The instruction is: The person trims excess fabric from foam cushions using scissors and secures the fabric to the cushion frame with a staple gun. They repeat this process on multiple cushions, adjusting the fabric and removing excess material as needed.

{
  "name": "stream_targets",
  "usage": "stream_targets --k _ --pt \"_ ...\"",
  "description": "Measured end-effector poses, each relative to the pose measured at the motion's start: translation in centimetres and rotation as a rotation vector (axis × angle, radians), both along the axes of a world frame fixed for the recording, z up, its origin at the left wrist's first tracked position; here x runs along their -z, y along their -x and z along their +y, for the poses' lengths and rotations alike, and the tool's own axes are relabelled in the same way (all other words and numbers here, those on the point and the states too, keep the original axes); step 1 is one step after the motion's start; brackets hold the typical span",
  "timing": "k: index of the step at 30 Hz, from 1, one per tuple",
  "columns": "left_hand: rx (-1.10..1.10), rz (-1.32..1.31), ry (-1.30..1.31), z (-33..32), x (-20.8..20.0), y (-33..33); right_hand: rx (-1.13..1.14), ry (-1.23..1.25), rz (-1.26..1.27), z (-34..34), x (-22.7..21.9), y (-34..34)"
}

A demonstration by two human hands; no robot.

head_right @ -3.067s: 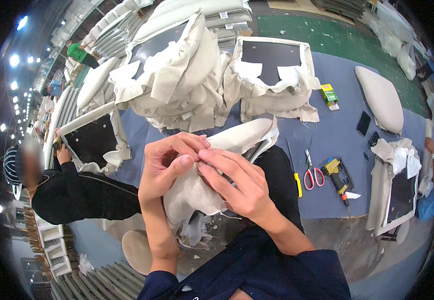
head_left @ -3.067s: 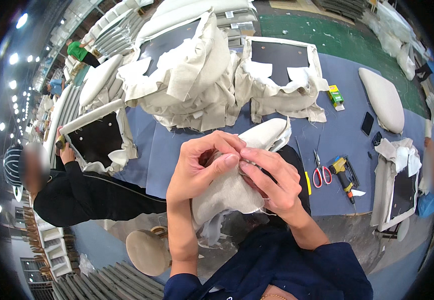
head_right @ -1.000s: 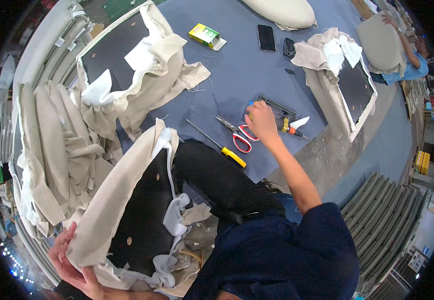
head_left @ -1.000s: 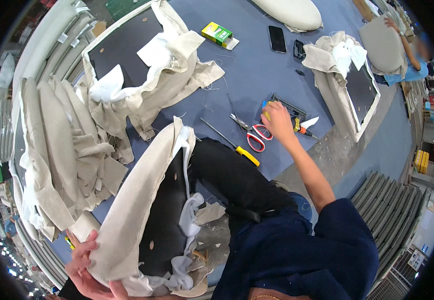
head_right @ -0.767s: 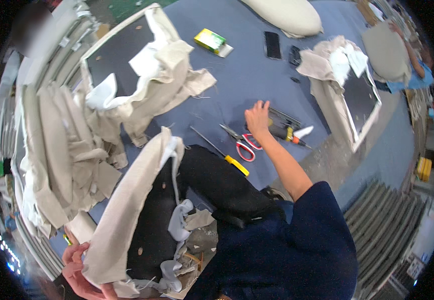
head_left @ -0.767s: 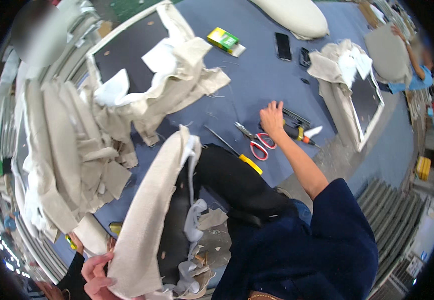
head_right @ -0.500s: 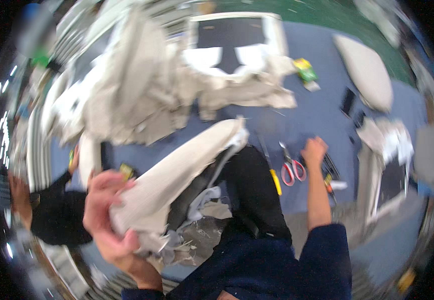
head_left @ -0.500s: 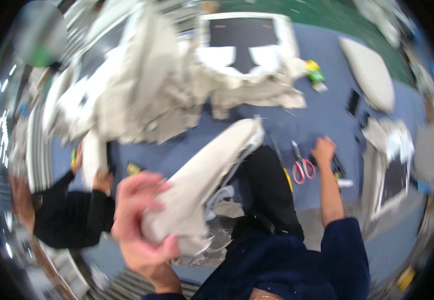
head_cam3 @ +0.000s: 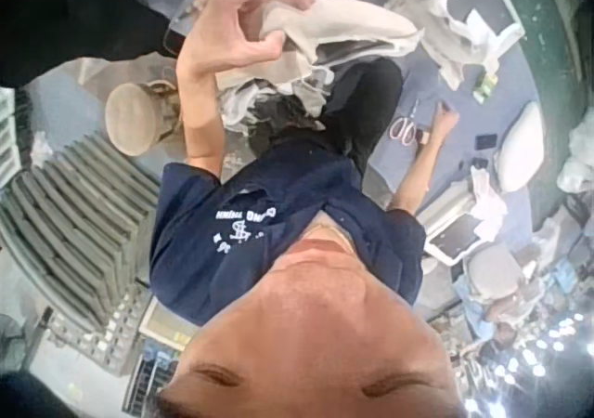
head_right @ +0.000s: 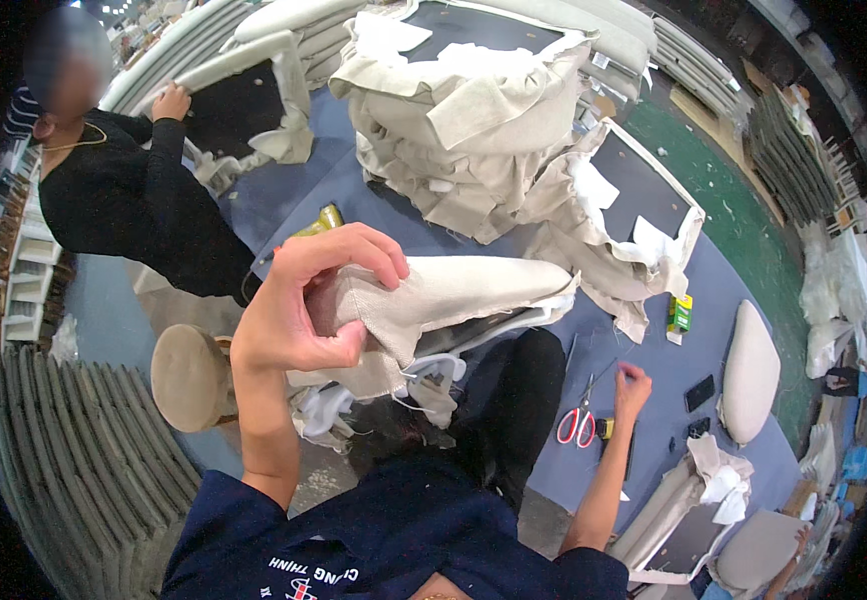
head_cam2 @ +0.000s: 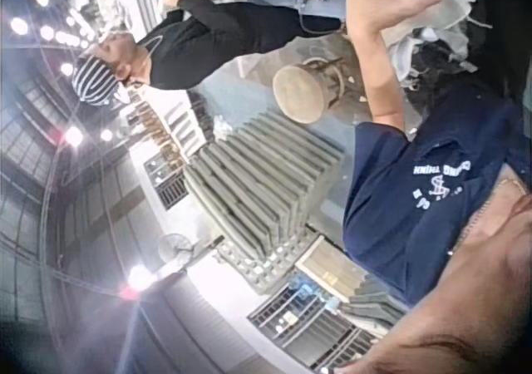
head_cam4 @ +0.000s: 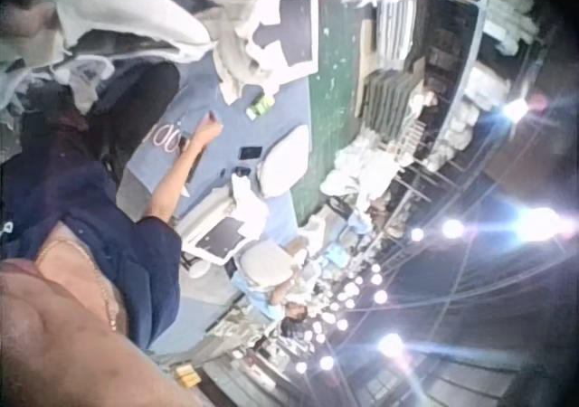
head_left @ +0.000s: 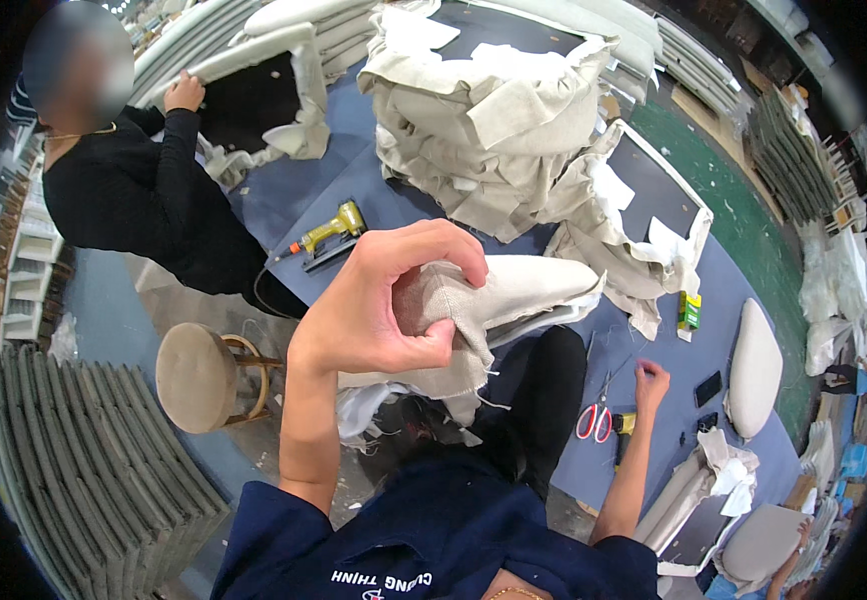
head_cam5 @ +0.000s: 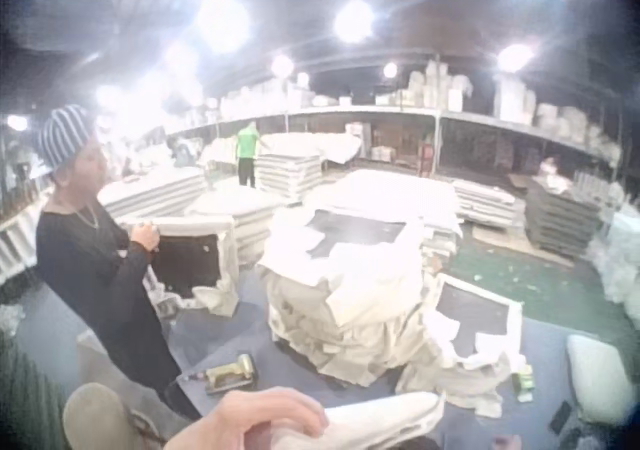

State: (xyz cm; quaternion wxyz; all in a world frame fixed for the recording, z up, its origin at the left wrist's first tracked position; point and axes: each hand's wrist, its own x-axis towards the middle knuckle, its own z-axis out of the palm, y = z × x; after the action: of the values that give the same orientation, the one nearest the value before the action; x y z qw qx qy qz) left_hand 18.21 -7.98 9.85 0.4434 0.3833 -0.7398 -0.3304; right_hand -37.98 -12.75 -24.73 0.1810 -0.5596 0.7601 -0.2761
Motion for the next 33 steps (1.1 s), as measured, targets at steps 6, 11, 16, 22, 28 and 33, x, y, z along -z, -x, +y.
stream_targets --k 6,11,16,22,28,33 --pt "-0.027 0.082 0.076 2.7 0.9 0.3 -0.275 0.446 -0.458 0.4 -20.5 -18.5" --pt "-0.060 0.078 0.065 5.1 -0.1 1.9 -0.580 0.618 -0.596 4.6 -31.5 -28.5" --pt "-0.101 0.079 0.080 6.1 0.6 3.2 -0.981 0.435 -0.700 6.8 -35.8 -32.2" --pt "-0.074 0.106 0.080 7.0 1.0 4.5 -0.935 0.255 -0.683 8.0 -37.1 -32.2" --pt "-0.043 0.085 0.082 7.3 0.7 5.1 -0.974 0.413 -0.576 7.8 -36.5 -32.4" --pt "-0.065 0.080 0.143 7.3 1.1 5.3 -0.985 0.451 -0.573 7.5 -36.1 -33.0"
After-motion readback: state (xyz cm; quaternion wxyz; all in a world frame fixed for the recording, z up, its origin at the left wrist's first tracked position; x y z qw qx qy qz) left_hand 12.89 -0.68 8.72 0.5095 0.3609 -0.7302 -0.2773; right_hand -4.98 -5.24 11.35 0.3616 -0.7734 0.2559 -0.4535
